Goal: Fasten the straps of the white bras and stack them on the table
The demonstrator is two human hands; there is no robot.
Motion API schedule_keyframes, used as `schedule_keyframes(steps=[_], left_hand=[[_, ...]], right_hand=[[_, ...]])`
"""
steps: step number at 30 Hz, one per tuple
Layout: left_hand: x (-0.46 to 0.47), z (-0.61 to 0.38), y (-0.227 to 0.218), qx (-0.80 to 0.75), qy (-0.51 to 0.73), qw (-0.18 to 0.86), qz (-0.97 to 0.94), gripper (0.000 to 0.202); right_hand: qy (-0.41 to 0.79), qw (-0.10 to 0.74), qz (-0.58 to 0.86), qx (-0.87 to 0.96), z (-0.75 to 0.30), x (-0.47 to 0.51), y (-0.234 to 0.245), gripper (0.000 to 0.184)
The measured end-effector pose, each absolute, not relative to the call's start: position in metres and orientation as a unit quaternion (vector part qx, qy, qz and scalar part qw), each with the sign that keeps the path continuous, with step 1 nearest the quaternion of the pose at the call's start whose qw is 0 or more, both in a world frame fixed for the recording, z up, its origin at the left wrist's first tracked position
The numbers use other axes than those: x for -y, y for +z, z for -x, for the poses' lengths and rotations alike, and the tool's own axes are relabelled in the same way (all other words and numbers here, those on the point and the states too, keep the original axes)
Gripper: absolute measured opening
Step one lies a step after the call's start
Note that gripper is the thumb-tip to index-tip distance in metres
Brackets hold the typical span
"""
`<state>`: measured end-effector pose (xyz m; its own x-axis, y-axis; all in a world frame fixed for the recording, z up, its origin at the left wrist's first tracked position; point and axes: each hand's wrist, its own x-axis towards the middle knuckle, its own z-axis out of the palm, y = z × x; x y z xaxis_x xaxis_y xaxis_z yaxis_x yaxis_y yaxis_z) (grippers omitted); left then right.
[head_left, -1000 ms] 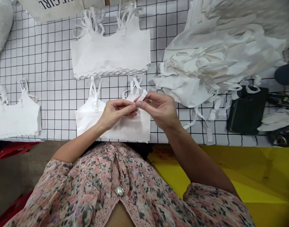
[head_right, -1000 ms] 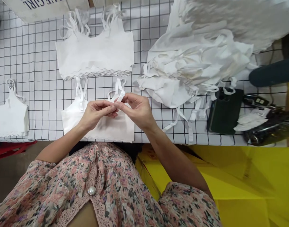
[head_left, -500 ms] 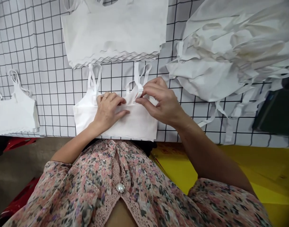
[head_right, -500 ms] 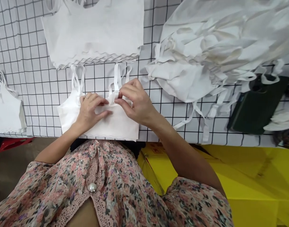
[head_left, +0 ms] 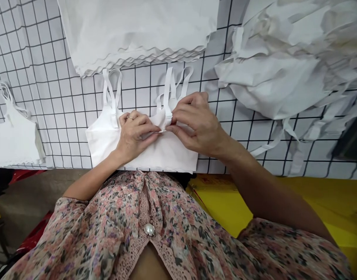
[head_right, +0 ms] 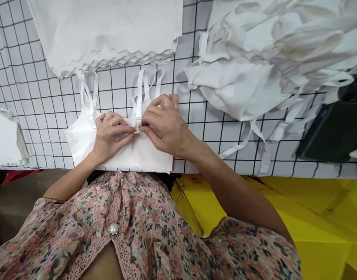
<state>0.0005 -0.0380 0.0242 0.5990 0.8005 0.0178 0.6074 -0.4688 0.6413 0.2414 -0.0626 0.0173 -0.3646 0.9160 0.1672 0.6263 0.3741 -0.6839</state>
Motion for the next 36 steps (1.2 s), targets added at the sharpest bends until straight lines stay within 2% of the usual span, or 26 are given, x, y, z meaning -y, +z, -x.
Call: schedule_keyframes(steps=[18,29,36], left_hand=[[0.036,-0.003,0.031,-0.423,0.118,0.32,-0.839,0.012],[0.035,-0.005,0.033,-0.431,0.127,0.346,-0.823,0.017],[0.031,-0.005,0.036,-0.434,0.136,0.385,-0.803,0.021]], right_hand=[[0.327,0.299,0.497,0.746,-0.233,0.062,0.015,0.04],[0.318,0.37,0.511,0.708,-0.217,0.07,0.012,0.043],[0.322,0.412,0.535,0.663,-0.21,0.072,0.016,0.03]])
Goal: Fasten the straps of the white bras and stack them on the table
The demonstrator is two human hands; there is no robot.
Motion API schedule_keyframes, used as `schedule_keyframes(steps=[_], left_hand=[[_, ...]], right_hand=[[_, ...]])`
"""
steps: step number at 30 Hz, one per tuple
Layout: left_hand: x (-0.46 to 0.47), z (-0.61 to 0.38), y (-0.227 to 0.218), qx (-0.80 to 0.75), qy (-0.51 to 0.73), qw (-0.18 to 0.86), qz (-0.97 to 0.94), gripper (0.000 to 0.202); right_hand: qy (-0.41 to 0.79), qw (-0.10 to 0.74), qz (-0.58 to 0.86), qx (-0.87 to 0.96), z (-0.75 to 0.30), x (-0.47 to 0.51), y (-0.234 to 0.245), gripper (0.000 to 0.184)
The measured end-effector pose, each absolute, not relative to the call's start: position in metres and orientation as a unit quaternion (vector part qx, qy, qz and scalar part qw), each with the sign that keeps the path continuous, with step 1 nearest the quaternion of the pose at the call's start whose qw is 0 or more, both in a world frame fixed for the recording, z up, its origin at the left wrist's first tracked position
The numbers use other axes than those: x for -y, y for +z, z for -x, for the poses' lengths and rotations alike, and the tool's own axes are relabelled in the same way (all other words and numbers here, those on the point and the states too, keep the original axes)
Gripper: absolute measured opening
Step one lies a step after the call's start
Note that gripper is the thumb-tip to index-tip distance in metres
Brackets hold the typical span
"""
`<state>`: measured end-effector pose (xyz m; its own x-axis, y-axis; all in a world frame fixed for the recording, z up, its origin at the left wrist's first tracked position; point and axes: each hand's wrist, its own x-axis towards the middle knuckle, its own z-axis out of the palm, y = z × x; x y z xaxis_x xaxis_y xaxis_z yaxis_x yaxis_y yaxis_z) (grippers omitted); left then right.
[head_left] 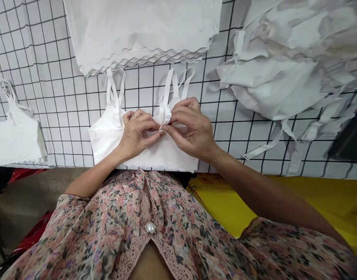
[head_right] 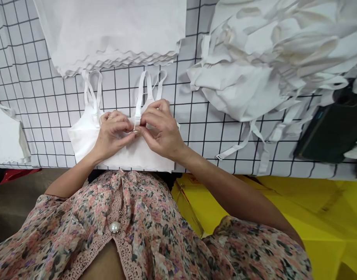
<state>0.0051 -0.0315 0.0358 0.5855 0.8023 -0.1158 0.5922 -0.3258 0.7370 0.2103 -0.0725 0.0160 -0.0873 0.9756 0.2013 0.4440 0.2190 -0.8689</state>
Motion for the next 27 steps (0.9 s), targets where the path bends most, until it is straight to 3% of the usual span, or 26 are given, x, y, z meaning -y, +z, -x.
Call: schedule_keyframes(steps=[9,18,27], left_hand=[[0.03,-0.005,0.032,-0.443,0.135,0.399,-0.792,0.016],[0.028,-0.006,0.027,-0.439,0.131,0.389,-0.8,0.015],[0.025,-0.002,0.019,-0.425,0.128,0.356,-0.822,0.017]], right_hand=[[0.314,0.448,0.516,0.659,-0.211,0.069,0.018,0.008],[0.481,0.444,0.465,0.596,-0.222,0.053,0.042,0.052],[0.384,0.501,0.499,0.593,-0.244,0.018,0.028,0.052]])
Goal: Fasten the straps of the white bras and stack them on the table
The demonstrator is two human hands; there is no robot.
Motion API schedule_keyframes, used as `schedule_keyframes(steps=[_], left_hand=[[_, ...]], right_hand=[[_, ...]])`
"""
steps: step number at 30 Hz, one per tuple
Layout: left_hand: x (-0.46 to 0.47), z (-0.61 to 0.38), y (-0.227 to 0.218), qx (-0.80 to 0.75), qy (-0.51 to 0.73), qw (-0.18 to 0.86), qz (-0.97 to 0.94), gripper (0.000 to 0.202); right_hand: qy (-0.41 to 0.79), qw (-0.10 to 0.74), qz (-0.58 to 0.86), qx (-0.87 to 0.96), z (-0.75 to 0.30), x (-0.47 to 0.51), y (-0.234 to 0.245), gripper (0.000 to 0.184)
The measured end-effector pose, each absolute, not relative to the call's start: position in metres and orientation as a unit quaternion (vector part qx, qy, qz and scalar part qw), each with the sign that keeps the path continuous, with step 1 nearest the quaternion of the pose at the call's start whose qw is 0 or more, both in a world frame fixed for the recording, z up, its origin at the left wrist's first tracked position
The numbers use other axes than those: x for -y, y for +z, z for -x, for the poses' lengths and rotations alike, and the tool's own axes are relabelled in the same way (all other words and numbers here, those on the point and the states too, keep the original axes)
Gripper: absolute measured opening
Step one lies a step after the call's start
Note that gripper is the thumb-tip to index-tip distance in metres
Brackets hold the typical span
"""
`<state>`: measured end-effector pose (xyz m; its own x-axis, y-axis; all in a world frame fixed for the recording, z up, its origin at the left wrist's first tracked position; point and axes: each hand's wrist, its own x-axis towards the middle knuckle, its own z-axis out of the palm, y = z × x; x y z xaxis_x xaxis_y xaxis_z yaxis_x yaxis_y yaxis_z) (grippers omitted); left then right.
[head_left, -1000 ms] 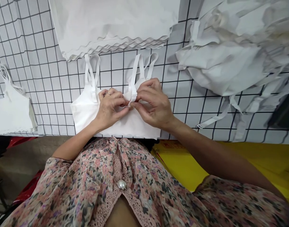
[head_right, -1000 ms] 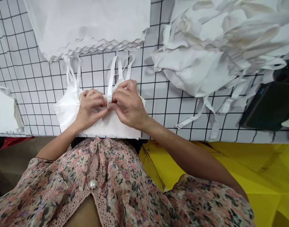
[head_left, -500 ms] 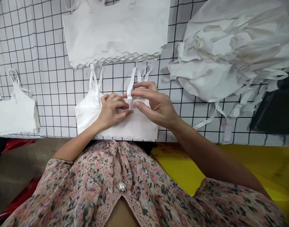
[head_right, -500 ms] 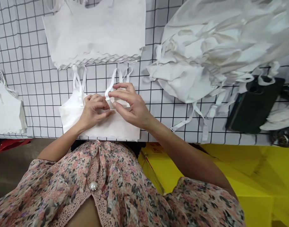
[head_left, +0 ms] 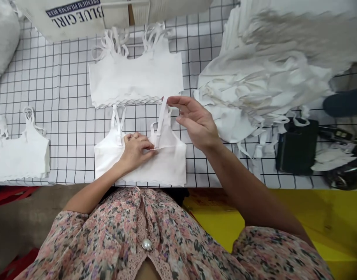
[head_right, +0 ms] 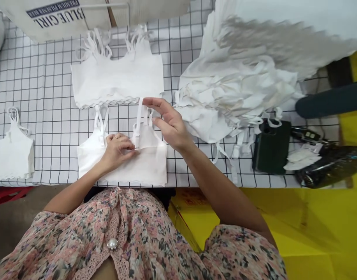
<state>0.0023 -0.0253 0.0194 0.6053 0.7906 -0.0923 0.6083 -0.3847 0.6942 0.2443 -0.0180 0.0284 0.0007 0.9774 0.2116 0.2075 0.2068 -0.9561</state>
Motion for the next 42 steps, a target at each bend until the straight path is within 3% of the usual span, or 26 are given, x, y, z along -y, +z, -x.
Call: schedule_keyframes(steps=[6,11,16,20,23,28,33,39,42], left_hand=[[0.023,-0.009,0.012,-0.428,0.124,0.289,-0.847,0.013],[0.035,0.006,0.02,-0.415,0.2,0.16,-0.873,0.043],[0.07,0.038,0.024,-0.314,0.268,0.101,-0.905,0.026],[0.087,0.043,0.008,-0.261,0.196,0.122,-0.937,0.048],[0.09,0.043,-0.004,-0.259,0.146,0.111,-0.948,0.057],[0.088,0.045,-0.008,-0.264,0.122,0.11,-0.951,0.061],[0.089,0.045,-0.007,-0.263,0.127,0.089,-0.952,0.055],[0.091,0.044,-0.006,-0.269,0.12,0.106,-0.95,0.055],[0.091,0.043,-0.003,-0.267,0.137,0.094,-0.949,0.051]], right_hand=[[0.373,0.527,0.509,0.569,-0.251,0.004,0.0,0.043],[0.149,0.482,0.591,0.629,-0.251,0.033,0.005,0.031],[0.013,0.345,0.57,0.746,-0.19,0.115,0.021,0.052],[0.076,0.213,0.567,0.792,-0.16,0.146,0.003,0.07],[0.126,0.187,0.641,0.734,-0.193,0.13,-0.012,0.075],[0.06,0.252,0.703,0.663,-0.271,0.073,0.004,0.059],[0.043,0.248,0.69,0.679,-0.292,0.023,0.033,0.047],[0.133,0.137,0.681,0.707,-0.283,-0.015,0.026,0.023],[0.112,0.102,0.682,0.716,-0.278,-0.026,0.023,0.015]])
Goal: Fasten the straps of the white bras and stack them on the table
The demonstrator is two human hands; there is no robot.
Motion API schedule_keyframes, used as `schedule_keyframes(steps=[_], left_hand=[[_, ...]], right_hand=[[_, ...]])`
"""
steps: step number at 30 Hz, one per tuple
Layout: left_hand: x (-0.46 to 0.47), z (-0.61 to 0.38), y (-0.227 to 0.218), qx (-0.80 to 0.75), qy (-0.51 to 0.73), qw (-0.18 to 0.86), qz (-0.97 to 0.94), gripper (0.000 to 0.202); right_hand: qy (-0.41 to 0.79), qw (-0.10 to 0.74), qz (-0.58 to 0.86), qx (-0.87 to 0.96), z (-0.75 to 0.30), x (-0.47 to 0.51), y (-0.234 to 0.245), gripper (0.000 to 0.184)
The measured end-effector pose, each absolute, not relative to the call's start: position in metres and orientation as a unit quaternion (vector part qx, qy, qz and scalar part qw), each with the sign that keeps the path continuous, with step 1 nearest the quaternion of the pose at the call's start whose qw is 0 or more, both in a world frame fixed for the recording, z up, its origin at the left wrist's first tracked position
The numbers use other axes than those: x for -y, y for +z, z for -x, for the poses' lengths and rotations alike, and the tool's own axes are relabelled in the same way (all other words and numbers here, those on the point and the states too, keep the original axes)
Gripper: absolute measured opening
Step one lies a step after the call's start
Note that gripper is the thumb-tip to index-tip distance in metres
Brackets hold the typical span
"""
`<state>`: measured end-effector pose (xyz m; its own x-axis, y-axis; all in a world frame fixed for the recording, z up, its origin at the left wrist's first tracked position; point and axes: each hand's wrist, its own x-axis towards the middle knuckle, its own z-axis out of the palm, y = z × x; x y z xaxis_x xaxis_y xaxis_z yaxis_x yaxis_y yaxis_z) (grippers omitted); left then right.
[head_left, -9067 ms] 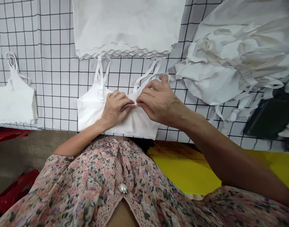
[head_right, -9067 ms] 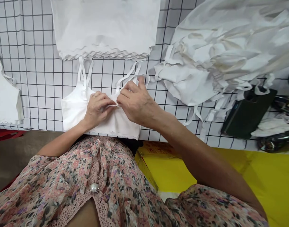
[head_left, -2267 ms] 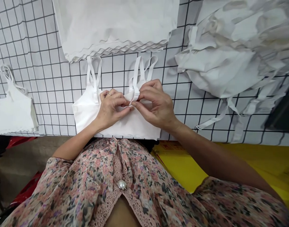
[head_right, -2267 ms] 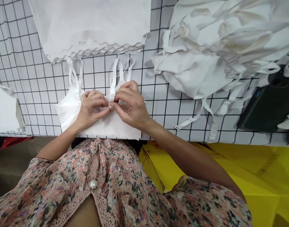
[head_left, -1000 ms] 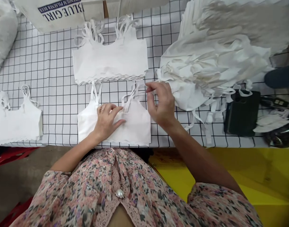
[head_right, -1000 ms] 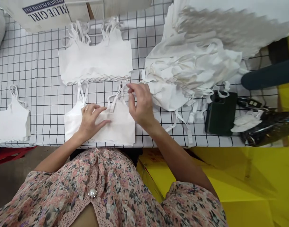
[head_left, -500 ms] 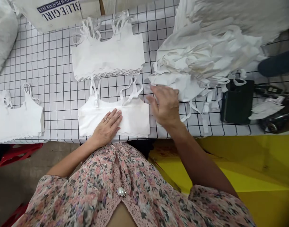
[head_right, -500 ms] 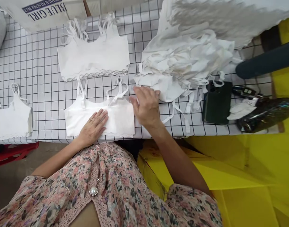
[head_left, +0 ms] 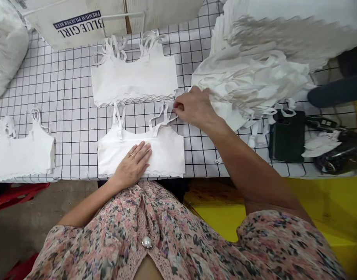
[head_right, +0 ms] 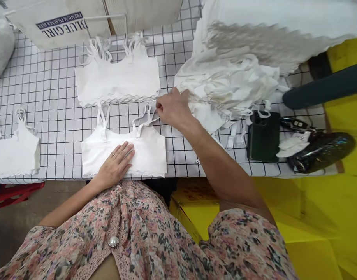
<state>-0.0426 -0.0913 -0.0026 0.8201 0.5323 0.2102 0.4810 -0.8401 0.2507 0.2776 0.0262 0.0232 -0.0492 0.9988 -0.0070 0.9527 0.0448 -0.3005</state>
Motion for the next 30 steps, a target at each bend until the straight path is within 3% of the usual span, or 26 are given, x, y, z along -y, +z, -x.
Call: schedule_keyframes(steps=[7,17,22,26,30], left_hand=[[0.093,0.04,0.002,-0.263,0.153,0.099,-0.948,0.048],[0.096,0.04,0.0,-0.265,0.152,0.112,-0.945,0.051],[0.096,0.04,-0.001,-0.27,0.129,0.123,-0.946,0.052],[0.095,0.042,-0.002,-0.272,0.117,0.149,-0.943,0.052],[0.094,0.052,0.012,-0.265,0.181,0.161,-0.933,0.062]], right_hand=[[0.072,0.212,0.667,0.71,-0.27,-0.042,0.037,0.019],[0.097,0.238,0.61,0.749,-0.279,-0.063,-0.003,0.027],[0.131,0.21,0.628,0.738,-0.28,-0.065,-0.019,0.042],[0.119,0.2,0.647,0.726,-0.285,-0.053,-0.002,0.052],[0.069,0.231,0.656,0.716,-0.255,0.007,0.036,0.065]])
